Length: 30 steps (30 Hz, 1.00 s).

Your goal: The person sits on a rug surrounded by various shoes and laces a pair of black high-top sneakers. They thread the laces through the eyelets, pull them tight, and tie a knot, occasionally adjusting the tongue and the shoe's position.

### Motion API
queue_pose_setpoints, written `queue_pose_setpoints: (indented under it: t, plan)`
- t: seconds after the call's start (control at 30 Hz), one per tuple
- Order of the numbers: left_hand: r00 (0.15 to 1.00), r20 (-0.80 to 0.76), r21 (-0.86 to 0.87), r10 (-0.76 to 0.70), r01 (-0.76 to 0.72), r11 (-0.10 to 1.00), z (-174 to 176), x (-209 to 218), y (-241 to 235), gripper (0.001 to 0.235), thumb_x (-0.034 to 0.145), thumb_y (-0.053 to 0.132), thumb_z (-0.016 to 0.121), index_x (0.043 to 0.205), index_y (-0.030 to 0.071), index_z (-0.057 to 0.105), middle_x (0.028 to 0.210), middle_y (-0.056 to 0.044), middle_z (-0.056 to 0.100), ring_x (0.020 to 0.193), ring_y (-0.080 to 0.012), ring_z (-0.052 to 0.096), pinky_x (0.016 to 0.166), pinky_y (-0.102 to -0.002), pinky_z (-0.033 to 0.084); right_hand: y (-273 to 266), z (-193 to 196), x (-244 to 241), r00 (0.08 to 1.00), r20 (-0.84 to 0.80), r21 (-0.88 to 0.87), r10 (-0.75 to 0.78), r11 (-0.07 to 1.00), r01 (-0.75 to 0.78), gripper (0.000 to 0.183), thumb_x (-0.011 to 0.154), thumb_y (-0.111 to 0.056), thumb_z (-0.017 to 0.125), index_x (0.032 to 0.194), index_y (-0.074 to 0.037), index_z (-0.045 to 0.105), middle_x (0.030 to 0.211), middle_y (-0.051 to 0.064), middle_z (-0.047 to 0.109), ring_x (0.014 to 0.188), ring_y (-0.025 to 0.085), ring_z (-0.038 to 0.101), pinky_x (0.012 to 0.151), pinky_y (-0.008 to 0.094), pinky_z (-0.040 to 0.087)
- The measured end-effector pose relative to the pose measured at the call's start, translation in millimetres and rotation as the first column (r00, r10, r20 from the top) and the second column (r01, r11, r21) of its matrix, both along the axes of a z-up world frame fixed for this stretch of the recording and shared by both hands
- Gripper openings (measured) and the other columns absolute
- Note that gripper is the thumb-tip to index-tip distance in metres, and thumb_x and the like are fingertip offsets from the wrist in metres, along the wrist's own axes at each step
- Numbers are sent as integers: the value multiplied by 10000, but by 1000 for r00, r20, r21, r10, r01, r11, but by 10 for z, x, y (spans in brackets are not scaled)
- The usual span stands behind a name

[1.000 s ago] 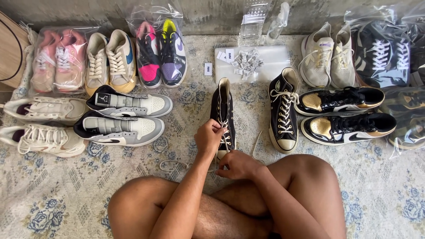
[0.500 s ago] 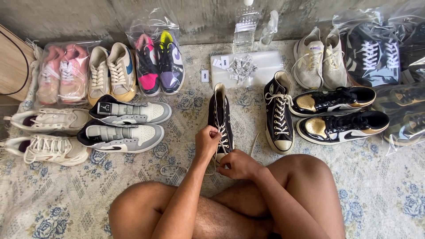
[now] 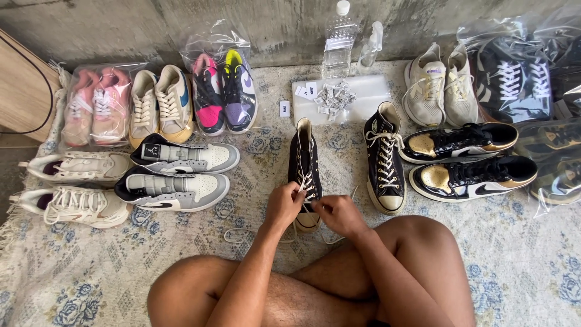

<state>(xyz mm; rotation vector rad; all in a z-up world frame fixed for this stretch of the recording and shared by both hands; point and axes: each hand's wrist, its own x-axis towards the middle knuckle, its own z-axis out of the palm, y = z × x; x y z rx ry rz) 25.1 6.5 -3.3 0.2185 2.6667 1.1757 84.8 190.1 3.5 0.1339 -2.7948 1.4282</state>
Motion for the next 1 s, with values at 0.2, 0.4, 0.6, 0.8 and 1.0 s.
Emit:
queue_pose_setpoints:
  t: [0.2, 0.4, 0.6, 0.8, 1.0]
  plan:
    - [984, -51, -127, -168, 161, 979, -155, 100, 30, 265, 983, 320, 612, 866, 106, 715, 698, -135, 707, 739, -407, 721, 661, -518, 580, -149, -354, -157, 988, 18, -195, -151, 969, 152, 285, 1028, -278, 625, 1066, -50, 793, 734, 124, 757, 553, 233, 685, 531, 366, 558]
    - [959, -50, -166, -279, 268, 949, 86, 291, -85, 214, 1002, 193, 572, 933, 54, 720, 689, -162, 696, 711, -421, 715, 633, -530, 587, -244, -141, -243, 974, 52, -139, -220, 964, 225, 337, 931, -298, 729, 1193, -94, 670, 827, 117, 787, 695, 264, 733, 660, 423, 581]
    - [883, -203, -369, -424, 332, 868, -281, 282, -16, 244, 997, 233, 550, 842, 117, 698, 678, -77, 702, 626, -276, 713, 632, -411, 596, -308, -218, -272, 975, 61, -106, -215, 970, 220, 227, 884, -263, 765, 1076, -149, 729, 830, 91, 808, 746, 257, 778, 706, 377, 613]
    - [837, -2, -260, -547, 527, 809, 95, 489, -46, 274, 1035, 203, 520, 929, 22, 696, 792, -180, 737, 727, -360, 730, 728, -499, 582, -245, -298, -259, 949, 121, -118, -291, 945, 304, 333, 790, -279, 830, 1071, -117, 755, 835, 94, 807, 808, 250, 788, 768, 344, 634]
    - [789, 176, -249, -588, 614, 749, 221, 534, -75, 353, 1099, 223, 454, 1012, -18, 697, 733, -153, 683, 624, -287, 666, 622, -459, 552, -309, -441, -253, 942, 107, -94, -318, 940, 328, 234, 869, -292, 785, 1013, -109, 811, 811, 109, 797, 817, 288, 783, 732, 393, 648]
